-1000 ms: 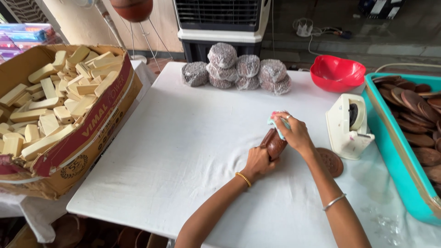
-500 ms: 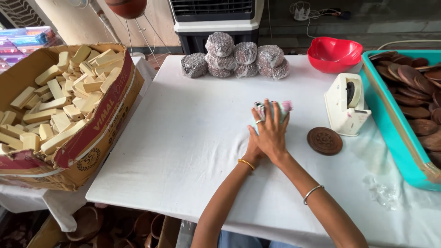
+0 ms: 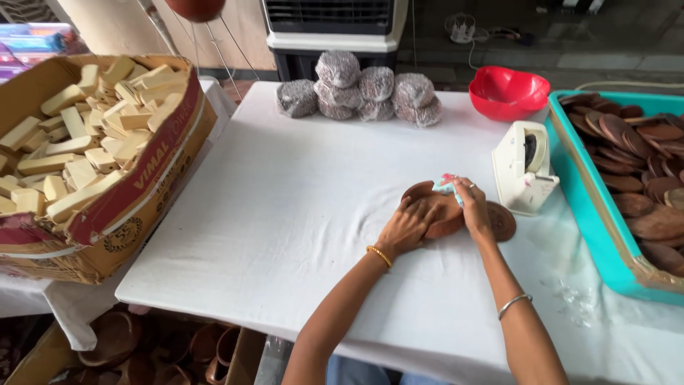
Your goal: The recorder is polishing a small clay bowl using a cloth.
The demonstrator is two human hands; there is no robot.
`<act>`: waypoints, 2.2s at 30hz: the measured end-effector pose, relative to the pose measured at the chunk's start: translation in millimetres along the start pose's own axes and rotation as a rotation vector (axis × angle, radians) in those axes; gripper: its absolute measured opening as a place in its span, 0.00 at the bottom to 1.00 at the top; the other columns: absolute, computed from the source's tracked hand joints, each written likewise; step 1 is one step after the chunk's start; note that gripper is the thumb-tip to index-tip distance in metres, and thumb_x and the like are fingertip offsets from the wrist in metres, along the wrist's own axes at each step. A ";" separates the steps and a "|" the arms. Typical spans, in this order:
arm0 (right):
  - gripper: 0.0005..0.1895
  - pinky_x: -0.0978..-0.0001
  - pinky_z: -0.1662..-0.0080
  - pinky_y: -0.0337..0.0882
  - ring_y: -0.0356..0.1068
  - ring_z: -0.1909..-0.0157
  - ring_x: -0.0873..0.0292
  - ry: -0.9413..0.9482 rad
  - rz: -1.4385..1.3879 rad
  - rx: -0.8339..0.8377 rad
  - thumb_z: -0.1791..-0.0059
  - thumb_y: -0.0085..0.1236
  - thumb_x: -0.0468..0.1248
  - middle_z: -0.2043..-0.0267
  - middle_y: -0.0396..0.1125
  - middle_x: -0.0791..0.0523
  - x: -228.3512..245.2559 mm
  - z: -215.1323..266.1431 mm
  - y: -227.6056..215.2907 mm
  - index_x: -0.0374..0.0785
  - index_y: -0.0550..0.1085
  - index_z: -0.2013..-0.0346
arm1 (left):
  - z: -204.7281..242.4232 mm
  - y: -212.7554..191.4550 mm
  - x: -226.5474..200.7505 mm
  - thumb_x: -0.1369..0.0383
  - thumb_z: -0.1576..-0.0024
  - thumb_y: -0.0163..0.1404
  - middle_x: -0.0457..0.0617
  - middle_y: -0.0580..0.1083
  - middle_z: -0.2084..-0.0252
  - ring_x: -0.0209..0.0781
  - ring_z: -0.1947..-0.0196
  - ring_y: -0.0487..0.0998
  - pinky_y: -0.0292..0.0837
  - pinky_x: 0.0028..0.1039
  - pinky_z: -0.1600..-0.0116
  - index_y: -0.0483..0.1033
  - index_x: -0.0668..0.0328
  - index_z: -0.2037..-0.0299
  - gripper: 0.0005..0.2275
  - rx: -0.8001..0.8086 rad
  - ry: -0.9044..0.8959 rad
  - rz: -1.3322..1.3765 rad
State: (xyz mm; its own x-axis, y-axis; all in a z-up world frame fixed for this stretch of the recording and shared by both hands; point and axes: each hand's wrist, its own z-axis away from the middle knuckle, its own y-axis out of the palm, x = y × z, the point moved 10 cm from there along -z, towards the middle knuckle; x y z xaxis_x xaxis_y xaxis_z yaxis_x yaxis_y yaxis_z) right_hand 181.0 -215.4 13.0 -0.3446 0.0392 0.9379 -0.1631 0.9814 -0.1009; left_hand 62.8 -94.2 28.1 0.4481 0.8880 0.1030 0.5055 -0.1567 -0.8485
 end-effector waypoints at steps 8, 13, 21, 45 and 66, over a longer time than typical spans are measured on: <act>0.24 0.48 0.36 0.59 0.57 0.35 0.44 -0.597 0.555 -0.126 0.47 0.52 0.48 0.34 0.60 0.48 153.0 70.8 102.1 0.39 0.72 0.39 | 18.7 29.0 69.5 0.60 0.49 0.55 0.57 0.74 0.39 0.51 0.43 0.78 0.68 0.41 0.34 0.67 0.57 0.35 0.29 -0.035 -0.419 0.443; 0.29 0.32 0.37 0.51 0.53 0.29 0.37 -0.805 1.008 -0.023 0.57 0.62 0.50 0.30 0.55 0.46 190.0 88.8 174.3 0.49 0.75 0.42 | 30.6 52.1 98.0 0.58 0.42 0.51 0.54 0.79 0.45 0.53 0.49 0.80 0.74 0.42 0.44 0.72 0.53 0.38 0.22 -0.176 -0.506 0.666; 0.16 0.54 0.36 0.64 0.67 0.39 0.46 -0.607 0.598 0.078 0.53 0.62 0.49 0.45 0.74 0.51 162.7 -6.0 163.4 0.45 0.80 0.56 | 30.9 78.8 129.5 0.57 0.46 0.53 0.55 0.79 0.74 0.56 0.72 0.80 0.74 0.44 0.60 0.79 0.57 0.74 0.13 -0.183 -0.550 0.561; 0.21 0.62 0.39 0.66 0.67 0.36 0.49 -0.104 0.366 0.155 0.49 0.52 0.52 0.40 0.71 0.49 63.3 -70.6 68.0 0.41 0.81 0.55 | -6.1 38.1 72.5 0.59 0.47 0.57 0.62 0.78 0.66 0.57 0.61 0.80 0.76 0.44 0.50 0.80 0.63 0.63 0.13 -0.070 -0.294 0.388; 0.36 0.31 0.37 0.49 0.51 0.28 0.41 -0.595 1.143 0.112 0.56 0.60 0.55 0.29 0.55 0.49 157.0 20.1 172.7 0.51 0.67 0.34 | 12.1 103.9 112.5 0.64 0.49 0.57 0.63 0.76 0.49 0.66 0.55 0.75 0.70 0.51 0.54 0.74 0.56 0.43 0.22 -0.067 -0.462 0.480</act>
State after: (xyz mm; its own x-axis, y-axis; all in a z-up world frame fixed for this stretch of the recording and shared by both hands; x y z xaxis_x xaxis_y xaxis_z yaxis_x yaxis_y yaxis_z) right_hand 80.1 -43.5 136.2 -0.6907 0.7231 0.0137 0.4293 0.4251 -0.7968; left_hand 156.8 -5.3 -54.8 0.2810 0.8042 -0.5237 0.3803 -0.5943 -0.7086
